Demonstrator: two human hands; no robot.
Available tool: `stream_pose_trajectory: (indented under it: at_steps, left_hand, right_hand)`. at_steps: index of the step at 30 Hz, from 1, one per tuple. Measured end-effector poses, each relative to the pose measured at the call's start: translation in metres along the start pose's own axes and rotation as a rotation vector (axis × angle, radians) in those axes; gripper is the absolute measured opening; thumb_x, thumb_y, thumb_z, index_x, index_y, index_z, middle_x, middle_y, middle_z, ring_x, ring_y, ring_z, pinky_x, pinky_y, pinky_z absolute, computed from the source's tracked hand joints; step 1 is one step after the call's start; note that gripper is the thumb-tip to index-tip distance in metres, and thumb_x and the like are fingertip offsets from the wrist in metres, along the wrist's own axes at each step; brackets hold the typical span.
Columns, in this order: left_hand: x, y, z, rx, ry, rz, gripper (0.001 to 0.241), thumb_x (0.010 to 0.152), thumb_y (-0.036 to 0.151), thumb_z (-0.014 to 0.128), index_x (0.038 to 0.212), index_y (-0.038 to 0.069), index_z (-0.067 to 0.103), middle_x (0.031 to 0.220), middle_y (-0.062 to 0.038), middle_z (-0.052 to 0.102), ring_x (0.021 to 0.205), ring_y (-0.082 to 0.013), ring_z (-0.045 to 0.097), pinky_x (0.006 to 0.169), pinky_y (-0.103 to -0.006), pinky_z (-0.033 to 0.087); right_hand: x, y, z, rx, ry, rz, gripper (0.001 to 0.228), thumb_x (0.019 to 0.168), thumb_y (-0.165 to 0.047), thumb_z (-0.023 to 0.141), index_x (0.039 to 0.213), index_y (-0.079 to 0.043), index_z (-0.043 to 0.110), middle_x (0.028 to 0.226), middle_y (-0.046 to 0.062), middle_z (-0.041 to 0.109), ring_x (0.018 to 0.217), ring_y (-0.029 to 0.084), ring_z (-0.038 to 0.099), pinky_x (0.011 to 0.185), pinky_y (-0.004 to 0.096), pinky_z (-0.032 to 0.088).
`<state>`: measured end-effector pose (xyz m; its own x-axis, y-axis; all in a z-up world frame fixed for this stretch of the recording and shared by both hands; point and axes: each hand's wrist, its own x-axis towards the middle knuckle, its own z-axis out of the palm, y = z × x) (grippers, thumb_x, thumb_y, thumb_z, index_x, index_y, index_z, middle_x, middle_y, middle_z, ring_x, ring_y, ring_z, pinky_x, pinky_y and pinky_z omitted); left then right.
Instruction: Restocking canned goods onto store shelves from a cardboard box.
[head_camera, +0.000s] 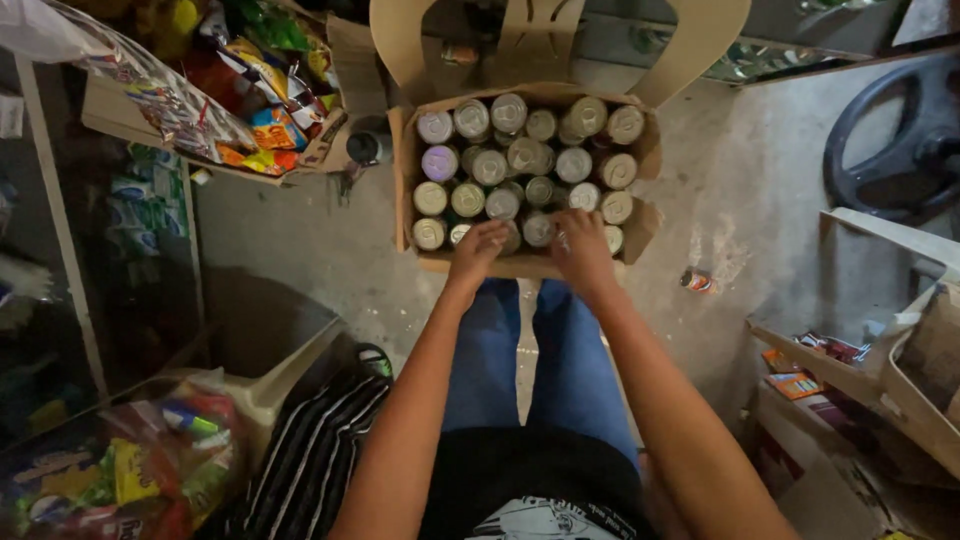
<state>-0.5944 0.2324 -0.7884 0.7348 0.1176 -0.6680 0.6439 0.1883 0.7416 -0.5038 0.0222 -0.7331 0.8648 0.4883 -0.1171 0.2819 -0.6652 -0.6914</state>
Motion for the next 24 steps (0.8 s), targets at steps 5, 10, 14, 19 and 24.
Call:
stream_pose_trajectory:
  at_steps: [5, 10, 14, 19, 24]
  left_hand:
    - [-0.009, 0.033, -0.004, -0.056, -0.023, -0.099, 0.047, 0.103, 0.011, 0.054, 0.149, 0.007, 0.047, 0.146, -0.01, 0.06, 0.136, -0.0237, 0.057, 0.111, -0.0385, 0.048]
    - [-0.011, 0.037, -0.01, -0.057, -0.048, -0.126, 0.047, 0.103, 0.013, 0.053, 0.149, 0.007, 0.048, 0.143, -0.011, 0.061, 0.134, -0.0236, 0.057, 0.11, -0.0388, 0.049]
    - [-0.001, 0.022, -0.01, -0.157, -0.031, -0.147, 0.043, 0.106, 0.021, 0.049, 0.146, 0.006, 0.053, 0.135, -0.01, 0.066, 0.126, -0.0226, 0.063, 0.108, -0.038, 0.052]
    - [-0.01, 0.064, 0.011, -0.323, -0.078, -0.222, 0.049, 0.106, 0.037, 0.05, 0.143, 0.006, 0.058, 0.125, -0.009, 0.07, 0.116, -0.0218, 0.067, 0.098, -0.0383, 0.055]
    - [-0.047, 0.16, 0.037, -0.614, -0.377, -0.174, 0.056, 0.099, 0.052, 0.054, 0.137, 0.009, 0.052, 0.123, -0.008, 0.067, 0.107, -0.0212, 0.07, 0.088, -0.0409, 0.063]
  right_hand:
    - [0.016, -0.038, 0.002, -0.266, -0.045, -0.086, 0.067, 0.071, -0.024, 0.082, 0.132, -0.009, 0.061, 0.125, 0.016, 0.062, 0.116, 0.042, 0.047, 0.094, 0.055, 0.041]
    - [0.036, -0.024, -0.01, -0.536, -0.135, -0.081, 0.068, 0.07, -0.031, 0.084, 0.133, -0.012, 0.066, 0.121, 0.011, 0.066, 0.111, 0.035, 0.051, 0.089, 0.05, 0.045]
    - [0.051, -0.013, -0.048, 0.015, -0.098, 0.213, 0.056, 0.088, -0.043, 0.076, 0.133, -0.01, 0.068, 0.116, 0.014, 0.068, 0.109, 0.033, 0.06, 0.094, 0.041, 0.049]
    - [0.057, -0.026, -0.089, 0.575, -0.245, 0.42, 0.057, 0.1, -0.047, 0.061, 0.139, -0.007, 0.064, 0.133, 0.009, 0.069, 0.122, 0.02, 0.062, 0.104, 0.033, 0.044]
    - [0.053, -0.035, -0.097, 0.886, -0.216, 0.352, 0.052, 0.101, -0.038, 0.059, 0.139, -0.002, 0.064, 0.13, 0.007, 0.069, 0.117, 0.017, 0.061, 0.103, 0.035, 0.046]
